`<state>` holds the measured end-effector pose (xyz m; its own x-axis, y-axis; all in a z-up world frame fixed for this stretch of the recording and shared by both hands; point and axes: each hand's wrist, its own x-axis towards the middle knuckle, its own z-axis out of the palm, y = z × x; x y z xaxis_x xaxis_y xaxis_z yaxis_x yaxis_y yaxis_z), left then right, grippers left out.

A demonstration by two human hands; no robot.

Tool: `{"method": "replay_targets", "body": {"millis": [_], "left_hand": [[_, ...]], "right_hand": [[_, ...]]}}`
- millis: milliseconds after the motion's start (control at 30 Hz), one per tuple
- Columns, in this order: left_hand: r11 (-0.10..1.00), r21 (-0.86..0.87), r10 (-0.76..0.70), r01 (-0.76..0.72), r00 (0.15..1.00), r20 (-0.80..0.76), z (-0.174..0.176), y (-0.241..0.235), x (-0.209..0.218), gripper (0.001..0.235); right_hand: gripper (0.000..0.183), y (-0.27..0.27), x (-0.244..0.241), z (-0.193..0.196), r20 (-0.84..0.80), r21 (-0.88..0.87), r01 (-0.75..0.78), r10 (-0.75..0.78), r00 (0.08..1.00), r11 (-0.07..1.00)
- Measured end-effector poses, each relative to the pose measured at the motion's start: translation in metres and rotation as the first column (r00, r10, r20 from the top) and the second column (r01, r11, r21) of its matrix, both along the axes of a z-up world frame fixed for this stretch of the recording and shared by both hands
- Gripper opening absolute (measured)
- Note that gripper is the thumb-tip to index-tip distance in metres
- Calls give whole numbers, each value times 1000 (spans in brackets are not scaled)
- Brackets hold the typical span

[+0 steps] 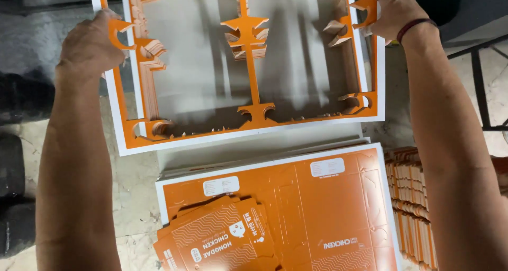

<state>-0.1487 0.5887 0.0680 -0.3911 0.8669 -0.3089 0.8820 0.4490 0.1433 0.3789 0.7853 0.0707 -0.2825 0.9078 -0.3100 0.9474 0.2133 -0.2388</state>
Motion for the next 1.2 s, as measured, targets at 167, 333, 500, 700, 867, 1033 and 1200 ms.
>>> {"method": "replay_targets", "body": {"millis": [167,333,500,700,867,1033,1200], "left_hand": [[949,-278,206,-145,958,202,-14,13,27,70],[977,-205,103,-67,980,171,-45,21,10,68],[992,-118,59,-48,994,96,-56,15,6,48],[966,-201,187,-163,976,112,-14,-28,34,131],[829,555,-132,-64,943,305,-38,-202,33,97],[772,25,506,-635,638,581,-39,-415,139,98],[349,-212,478,-913,-21,878,-128,-592,229,99]], "right_hand": [[79,39,1,-90,385,-153,-162,210,899,975],[59,49,24,-107,388,-46,-237,236,891,970],[81,46,17,-111,384,9,-251,228,894,968],[102,-23,-1,-50,273,21,-87,78,959,996],[79,-210,40,-20,-327,683,-81,403,855,726],[43,-485,52,-88,-573,269,30,135,808,963],[74,-656,41,-104,-528,255,-39,173,831,966]]}}
